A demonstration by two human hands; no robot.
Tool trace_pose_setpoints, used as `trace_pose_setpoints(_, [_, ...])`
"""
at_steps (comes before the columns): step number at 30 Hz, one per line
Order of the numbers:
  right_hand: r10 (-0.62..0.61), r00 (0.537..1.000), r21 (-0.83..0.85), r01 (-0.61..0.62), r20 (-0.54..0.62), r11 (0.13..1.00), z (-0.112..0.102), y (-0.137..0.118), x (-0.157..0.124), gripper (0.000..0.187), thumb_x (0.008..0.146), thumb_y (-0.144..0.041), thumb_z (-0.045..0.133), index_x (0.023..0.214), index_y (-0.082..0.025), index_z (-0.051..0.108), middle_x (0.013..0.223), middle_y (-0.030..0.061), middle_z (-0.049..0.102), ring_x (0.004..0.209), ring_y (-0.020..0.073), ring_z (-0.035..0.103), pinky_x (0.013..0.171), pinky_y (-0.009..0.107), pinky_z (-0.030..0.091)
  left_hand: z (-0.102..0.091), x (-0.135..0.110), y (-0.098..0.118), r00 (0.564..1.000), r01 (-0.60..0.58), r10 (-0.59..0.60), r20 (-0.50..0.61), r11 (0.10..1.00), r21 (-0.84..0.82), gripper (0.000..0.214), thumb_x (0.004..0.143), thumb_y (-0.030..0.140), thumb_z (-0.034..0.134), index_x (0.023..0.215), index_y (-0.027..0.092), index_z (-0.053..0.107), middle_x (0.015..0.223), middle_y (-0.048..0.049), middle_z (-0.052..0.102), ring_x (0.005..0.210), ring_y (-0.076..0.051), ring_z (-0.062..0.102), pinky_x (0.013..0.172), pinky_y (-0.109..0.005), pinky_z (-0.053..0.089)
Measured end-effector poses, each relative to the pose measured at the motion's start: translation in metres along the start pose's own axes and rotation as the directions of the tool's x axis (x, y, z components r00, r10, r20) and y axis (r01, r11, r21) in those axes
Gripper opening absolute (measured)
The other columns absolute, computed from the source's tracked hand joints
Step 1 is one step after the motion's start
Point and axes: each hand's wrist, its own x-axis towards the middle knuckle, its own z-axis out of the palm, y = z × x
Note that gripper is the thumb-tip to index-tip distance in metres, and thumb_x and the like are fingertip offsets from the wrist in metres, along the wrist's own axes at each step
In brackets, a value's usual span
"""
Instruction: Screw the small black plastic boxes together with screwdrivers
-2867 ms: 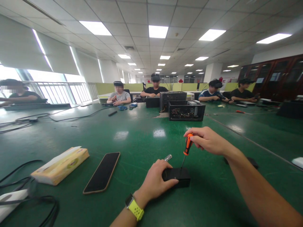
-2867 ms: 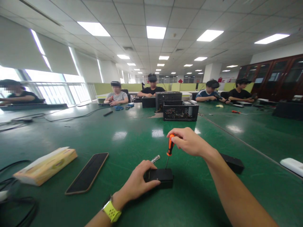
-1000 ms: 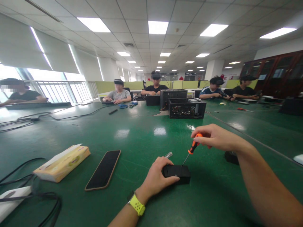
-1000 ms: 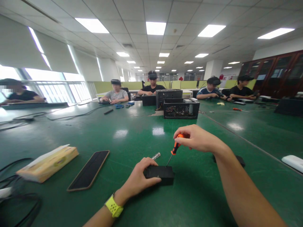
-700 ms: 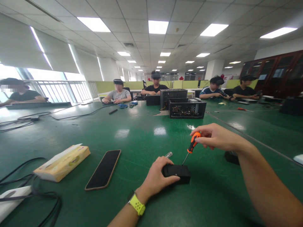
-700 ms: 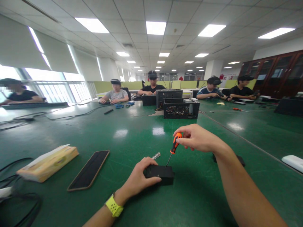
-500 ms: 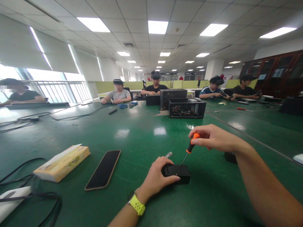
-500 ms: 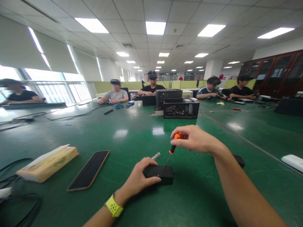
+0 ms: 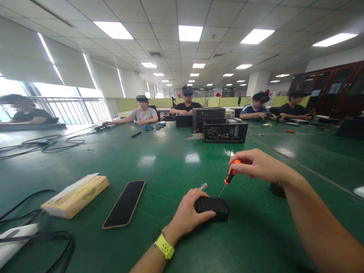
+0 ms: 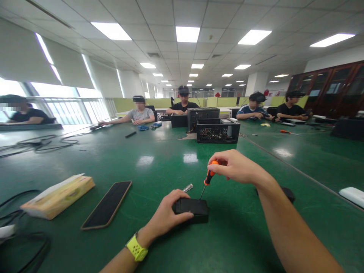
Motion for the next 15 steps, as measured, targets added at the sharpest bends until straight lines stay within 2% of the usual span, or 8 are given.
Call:
trace_pose_setpoints(5, [0.009,1.000,-0.019,-0.009,0.000,1.000,0.0019,0.0005,0.0003,0.034,0.090,-0.048,0.054,0.098,-0.018,0.068,0.064,-0.0006,0.061,0.050,0.0108,0.053,0.047,0.023,0.043,0.0004,-0.0005,-0.0004,1.000,0.005,-0.005,0.005,1.000,0.009,0.039,0.070,0.033,0.085,0.100,0.020,0.065,0.099,-0.0044,0.063,0.092,-0.024,0.057,0.082,-0.033,0.044])
trace_pose_setpoints(9, [0.007,1.000,0.002,-0.007,-0.004,1.000,0.0031,-0.0017,0.0005,0.034,0.089,-0.048,0.056,0.098,-0.018,0.068,0.068,-0.0004,0.060,0.055,0.0113,0.054,0.048,0.023,0.045,0.0010,-0.0008,0.0002,1.000,-0.017,0.017,0.011,1.000,0.009,0.037,0.071,0.031,0.084,0.101,0.020,0.064,0.099,-0.0042,0.063,0.092,-0.024,0.057,0.083,-0.033,0.044])
trace_pose_setpoints(15, [0.011,1.000,0.001,-0.011,-0.013,1.000,0.0028,-0.0035,0.0008,0.034,0.090,-0.047,0.054,0.091,-0.017,0.069,0.069,0.0005,0.062,0.053,0.0101,0.052,0.048,0.022,0.042,-0.0005,0.0008,0.0012,0.999,-0.032,0.033,0.012,0.999,-0.005,0.034,0.073,0.027,0.082,0.101,0.020,0.065,0.099,-0.0039,0.064,0.093,-0.023,0.057,0.084,-0.033,0.043])
